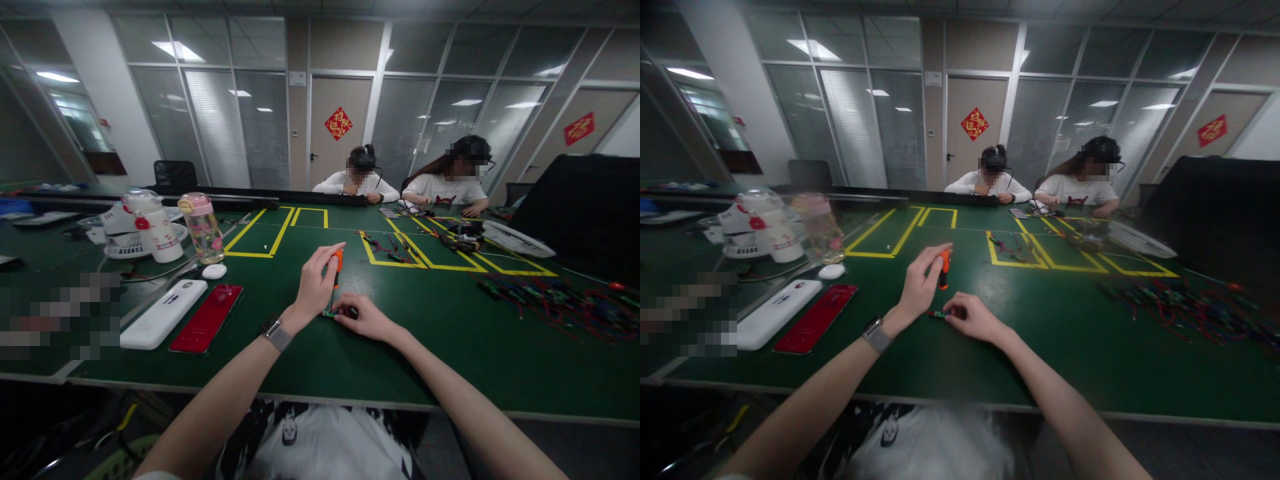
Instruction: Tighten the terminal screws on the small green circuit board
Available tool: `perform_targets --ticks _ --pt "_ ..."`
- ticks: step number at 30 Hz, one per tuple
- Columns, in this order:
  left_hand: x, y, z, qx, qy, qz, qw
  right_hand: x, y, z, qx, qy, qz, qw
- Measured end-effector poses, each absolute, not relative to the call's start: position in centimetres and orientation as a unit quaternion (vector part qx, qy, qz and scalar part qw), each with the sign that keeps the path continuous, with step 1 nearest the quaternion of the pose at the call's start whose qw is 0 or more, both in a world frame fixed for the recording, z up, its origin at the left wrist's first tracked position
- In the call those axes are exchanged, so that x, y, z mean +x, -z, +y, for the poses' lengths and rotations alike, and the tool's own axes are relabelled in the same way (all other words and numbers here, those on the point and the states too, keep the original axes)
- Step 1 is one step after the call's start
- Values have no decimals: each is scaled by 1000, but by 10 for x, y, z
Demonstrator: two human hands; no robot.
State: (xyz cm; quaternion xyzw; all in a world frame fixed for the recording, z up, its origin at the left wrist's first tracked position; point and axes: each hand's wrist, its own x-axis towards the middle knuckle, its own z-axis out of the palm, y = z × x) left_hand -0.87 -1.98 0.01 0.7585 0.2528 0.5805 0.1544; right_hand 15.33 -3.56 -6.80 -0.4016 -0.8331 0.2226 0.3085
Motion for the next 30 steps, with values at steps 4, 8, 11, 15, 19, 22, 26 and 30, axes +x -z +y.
perform_targets --ticks 4,8,11,15,19,22,26,30 --pt "-9 0 -19 756 -582 251 164 153 66 -37 -404 -224 -832 307" --pt "-8 0 -19 752 -589 253 153 153 65 -37 -405 -221 -833 305" --pt "-8 0 -19 754 -590 259 130 153 66 -37 -405 -219 -834 304" --pt "-8 0 -19 752 -590 271 113 153 66 -36 -409 -216 -833 303" --pt "-8 1 -19 757 -584 259 139 152 65 -37 -409 -216 -833 303" --pt "-8 0 -19 760 -584 238 157 152 65 -38 -411 -218 -832 303" --pt "-8 0 -19 758 -590 242 139 153 65 -38 -412 -221 -830 304" --pt "-8 0 -20 758 -591 250 118 153 67 -37 -405 -220 -832 308"
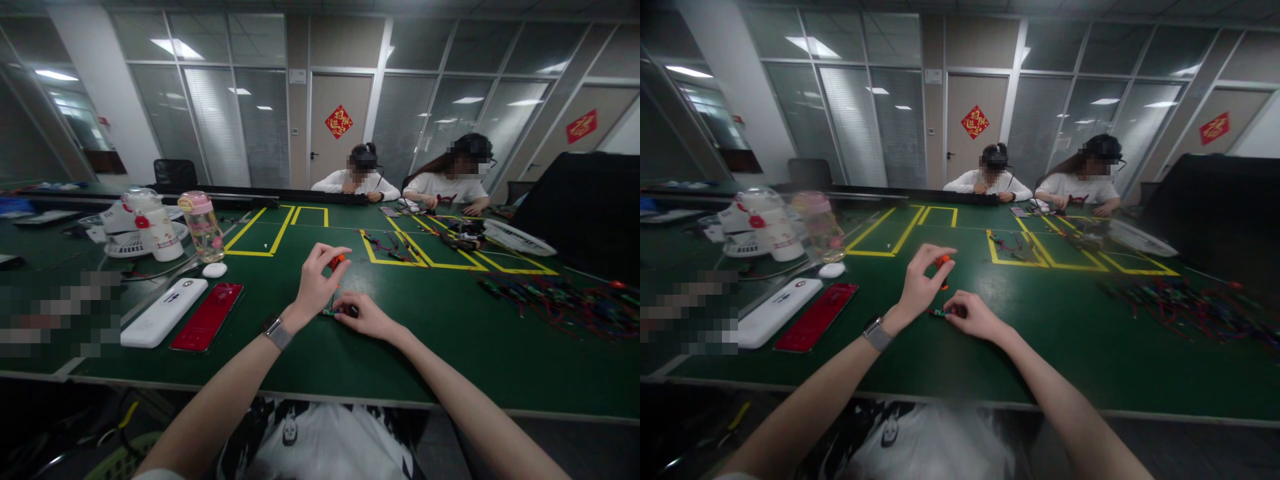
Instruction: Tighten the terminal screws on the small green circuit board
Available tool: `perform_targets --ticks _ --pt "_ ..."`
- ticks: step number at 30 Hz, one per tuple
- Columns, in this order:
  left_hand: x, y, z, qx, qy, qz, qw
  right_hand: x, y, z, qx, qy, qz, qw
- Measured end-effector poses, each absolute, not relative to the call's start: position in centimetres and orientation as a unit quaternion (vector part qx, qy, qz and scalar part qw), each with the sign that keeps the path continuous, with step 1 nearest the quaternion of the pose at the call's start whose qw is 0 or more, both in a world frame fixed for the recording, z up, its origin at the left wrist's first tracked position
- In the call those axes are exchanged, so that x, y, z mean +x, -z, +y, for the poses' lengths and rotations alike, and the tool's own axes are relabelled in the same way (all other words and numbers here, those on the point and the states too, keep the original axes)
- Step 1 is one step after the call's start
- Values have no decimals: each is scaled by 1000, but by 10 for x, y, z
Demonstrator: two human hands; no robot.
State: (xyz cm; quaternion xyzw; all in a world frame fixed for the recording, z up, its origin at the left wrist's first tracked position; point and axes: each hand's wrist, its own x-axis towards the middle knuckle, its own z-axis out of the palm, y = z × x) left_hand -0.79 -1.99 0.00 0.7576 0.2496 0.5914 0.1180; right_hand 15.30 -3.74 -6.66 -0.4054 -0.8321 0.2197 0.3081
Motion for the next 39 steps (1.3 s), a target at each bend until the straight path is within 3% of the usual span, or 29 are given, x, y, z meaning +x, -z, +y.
perform_targets --ticks 6,14,22,29,39 --pt "-9 -1 -20 769 -573 234 160 153 67 -37 -406 -227 -830 309" --pt "-8 -1 -20 757 -588 259 122 153 69 -35 -405 -224 -831 309" --pt "-7 1 -18 765 -574 232 178 153 67 -36 -402 -221 -836 302" --pt "-8 -1 -21 757 -587 265 110 154 68 -37 -399 -218 -835 309" --pt "-8 1 -19 761 -578 245 163 154 66 -37 -401 -221 -835 305"
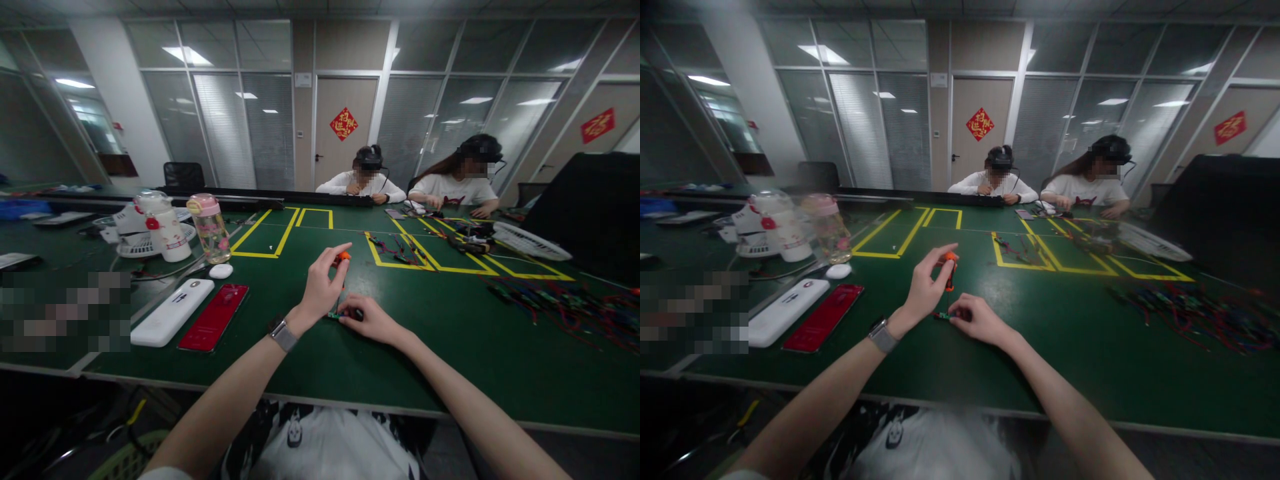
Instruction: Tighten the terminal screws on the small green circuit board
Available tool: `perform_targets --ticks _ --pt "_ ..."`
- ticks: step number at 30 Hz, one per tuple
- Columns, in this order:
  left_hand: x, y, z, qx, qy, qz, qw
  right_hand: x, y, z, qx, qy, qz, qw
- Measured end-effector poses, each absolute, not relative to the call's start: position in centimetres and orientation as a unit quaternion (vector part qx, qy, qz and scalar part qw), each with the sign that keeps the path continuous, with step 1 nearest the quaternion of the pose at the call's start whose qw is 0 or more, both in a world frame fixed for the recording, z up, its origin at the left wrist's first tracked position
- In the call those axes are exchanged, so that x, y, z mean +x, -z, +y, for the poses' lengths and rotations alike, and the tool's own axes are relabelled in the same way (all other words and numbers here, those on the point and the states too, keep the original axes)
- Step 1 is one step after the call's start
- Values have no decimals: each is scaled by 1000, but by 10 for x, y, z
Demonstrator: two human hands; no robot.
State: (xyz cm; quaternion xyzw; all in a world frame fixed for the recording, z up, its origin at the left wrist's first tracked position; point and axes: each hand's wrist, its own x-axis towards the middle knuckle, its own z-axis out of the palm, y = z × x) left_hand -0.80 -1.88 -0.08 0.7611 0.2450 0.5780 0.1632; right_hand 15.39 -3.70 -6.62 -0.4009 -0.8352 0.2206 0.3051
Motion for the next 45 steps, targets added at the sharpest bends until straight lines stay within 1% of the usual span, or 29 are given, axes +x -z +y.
perform_targets --ticks 3,5,10,12,18,25,31,39,45 --pt "-8 0 -19 759 -583 262 122 154 66 -37 -401 -220 -835 305" --pt "-8 0 -20 760 -582 267 113 153 67 -37 -401 -218 -835 306" --pt "-9 -1 -20 772 -569 233 160 153 66 -36 -404 -213 -836 304" --pt "-9 -1 -19 769 -575 230 160 152 66 -36 -405 -213 -836 302" --pt "-9 -2 -21 756 -591 266 94 153 67 -36 -405 -216 -834 305" --pt "-8 1 -17 773 -561 244 169 153 68 -35 -404 -217 -836 303" --pt "-8 -1 -18 754 -584 280 110 153 66 -36 -407 -220 -833 304" --pt "-7 0 -18 763 -568 253 176 153 68 -35 -408 -219 -833 304" --pt "-7 0 -19 750 -589 275 120 152 64 -37 -409 -220 -832 302"
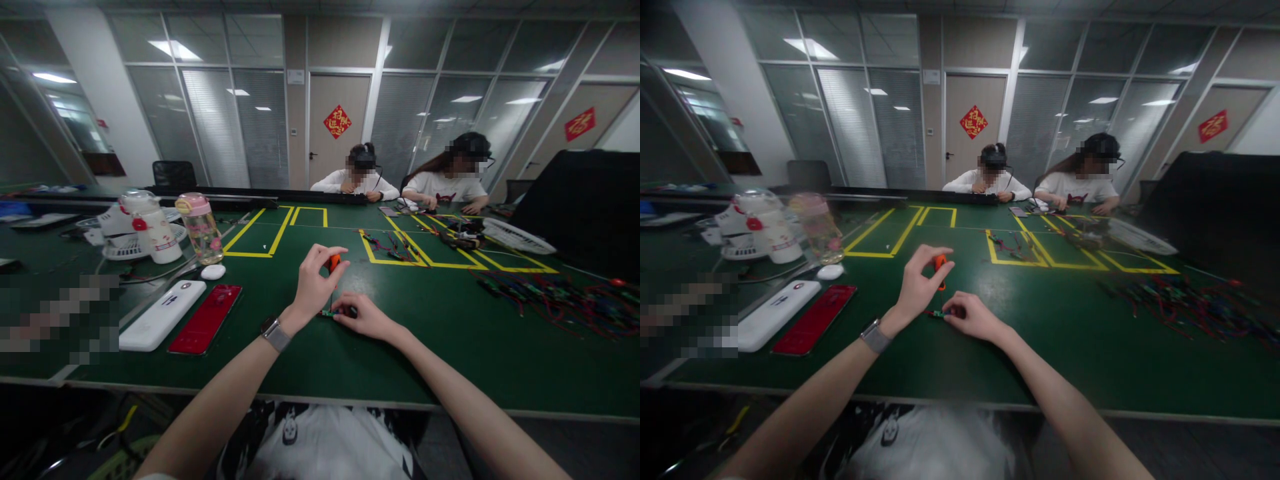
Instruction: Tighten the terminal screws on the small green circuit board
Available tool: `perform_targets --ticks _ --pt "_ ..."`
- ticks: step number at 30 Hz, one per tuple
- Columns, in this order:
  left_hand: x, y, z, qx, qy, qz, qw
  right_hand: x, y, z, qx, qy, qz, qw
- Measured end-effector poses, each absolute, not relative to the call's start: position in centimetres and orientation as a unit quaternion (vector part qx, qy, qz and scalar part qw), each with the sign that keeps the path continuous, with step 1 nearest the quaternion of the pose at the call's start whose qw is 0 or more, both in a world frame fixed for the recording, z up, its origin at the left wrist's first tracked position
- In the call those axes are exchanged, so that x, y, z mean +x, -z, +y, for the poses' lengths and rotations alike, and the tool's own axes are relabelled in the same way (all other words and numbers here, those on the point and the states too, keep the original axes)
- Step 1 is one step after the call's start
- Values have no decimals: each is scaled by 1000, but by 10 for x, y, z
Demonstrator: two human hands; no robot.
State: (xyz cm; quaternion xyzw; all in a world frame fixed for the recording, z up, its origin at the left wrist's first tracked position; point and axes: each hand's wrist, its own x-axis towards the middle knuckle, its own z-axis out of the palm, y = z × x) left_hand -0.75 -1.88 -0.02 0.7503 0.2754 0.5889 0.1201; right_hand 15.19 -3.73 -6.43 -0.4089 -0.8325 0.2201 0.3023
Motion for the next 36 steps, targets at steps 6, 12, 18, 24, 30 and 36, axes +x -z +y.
perform_targets --ticks 6,12,18,24,30,36 --pt "-7 1 -18 760 -568 262 176 152 65 -37 -408 -221 -834 298" --pt "-7 -1 -19 753 -584 271 133 153 66 -36 -408 -221 -833 301" --pt "-8 -1 -20 757 -574 282 133 152 65 -36 -410 -224 -832 301" --pt "-8 0 -19 753 -580 248 186 153 65 -36 -408 -221 -836 293" --pt "-7 -3 -22 755 -587 270 113 153 66 -36 -410 -225 -832 299" --pt "-8 2 -20 764 -567 249 179 154 65 -36 -397 -232 -836 300"
